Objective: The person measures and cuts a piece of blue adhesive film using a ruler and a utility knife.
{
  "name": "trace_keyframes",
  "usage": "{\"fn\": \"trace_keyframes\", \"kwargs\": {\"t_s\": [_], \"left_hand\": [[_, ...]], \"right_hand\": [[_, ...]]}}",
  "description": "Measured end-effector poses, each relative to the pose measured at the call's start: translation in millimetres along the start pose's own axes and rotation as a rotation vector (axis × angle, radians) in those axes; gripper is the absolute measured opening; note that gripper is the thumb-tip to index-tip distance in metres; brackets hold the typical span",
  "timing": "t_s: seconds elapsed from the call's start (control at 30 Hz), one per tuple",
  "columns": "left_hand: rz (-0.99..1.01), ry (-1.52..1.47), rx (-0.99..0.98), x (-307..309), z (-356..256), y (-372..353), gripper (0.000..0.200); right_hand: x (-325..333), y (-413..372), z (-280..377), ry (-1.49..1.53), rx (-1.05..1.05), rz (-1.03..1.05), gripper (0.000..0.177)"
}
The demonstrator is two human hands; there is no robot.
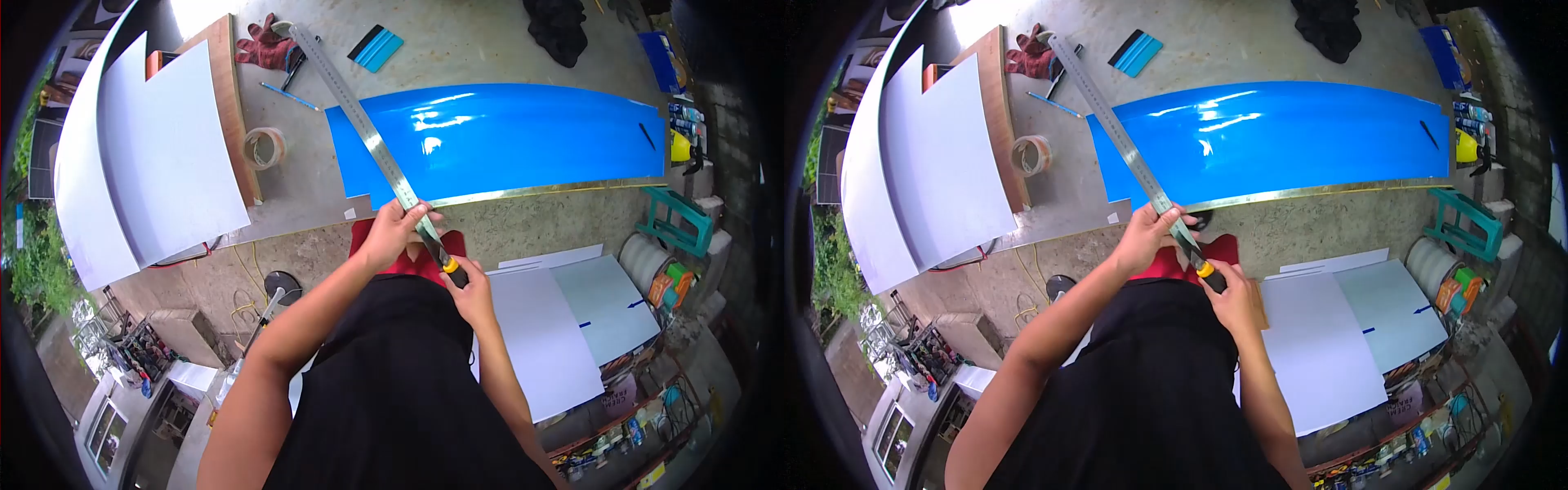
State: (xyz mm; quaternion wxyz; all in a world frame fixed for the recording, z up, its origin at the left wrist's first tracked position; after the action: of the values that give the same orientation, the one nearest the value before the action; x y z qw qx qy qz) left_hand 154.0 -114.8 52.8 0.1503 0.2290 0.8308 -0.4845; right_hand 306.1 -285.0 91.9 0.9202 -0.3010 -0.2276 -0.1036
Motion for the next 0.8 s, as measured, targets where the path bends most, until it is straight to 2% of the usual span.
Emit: {"fn": "trace_keyframes", "kwargs": {"t_s": [0.1,0.17,0.23,0.27,0.33,0.37,0.43,0.53,0.57,0.63,0.8], "left_hand": [[-0.028,0.246,-0.096,19,-12,2,0.027],[-0.24,0.627,-0.108,25,-37,3,0.046],[-0.476,0.959,-0.402,48,-46,15,0.051],[-0.47,0.965,-0.401,60,-48,23,0.051],[-0.477,1.217,-0.834,76,-54,39,0.06],[-0.464,1.226,-0.832,81,-54,49,0.06],[-0.266,1.436,-1.035,87,-55,64,0.074],[-0.188,1.601,-1.004,90,-46,81,0.083],[-0.185,1.601,-1.001,91,-43,82,0.083],[-0.224,1.79,-0.972,88,-40,84,0.087],[-0.268,1.805,-0.928,88,-37,89,0.093]], "right_hand": [[-31,-7,1,0.115,-0.123,0.006,0.034],[-49,-8,-2,0.141,-0.113,-0.03,0.032],[-65,-6,-14,0.205,-0.137,-0.036,0.032],[-71,-5,-21,0.211,-0.14,-0.041,0.032],[-81,-2,-30,0.218,-0.139,-0.082,0.034],[-86,0,-35,0.226,-0.147,-0.089,0.034],[-95,5,-45,0.298,-0.138,-0.147,0.031],[-103,12,-61,0.271,-0.165,-0.13,0.032],[-106,14,-65,0.256,-0.167,-0.125,0.032],[-108,17,-65,0.228,-0.172,-0.117,0.033],[-117,22,-70,0.226,-0.11,-0.125,0.039]]}}
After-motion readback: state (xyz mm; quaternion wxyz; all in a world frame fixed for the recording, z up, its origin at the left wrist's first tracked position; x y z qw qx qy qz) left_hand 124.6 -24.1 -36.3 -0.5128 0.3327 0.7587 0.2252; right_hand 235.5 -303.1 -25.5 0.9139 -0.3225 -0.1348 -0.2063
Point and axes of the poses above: each hand's wrist, its own y-axis towards the middle knuckle, its own x-axis out of the back of the hand, z = x × y, the point moved 1 cm from there along y, towards the middle knuckle, and after that the axes turned 2 degrees about -y, right-handed, at the moved point
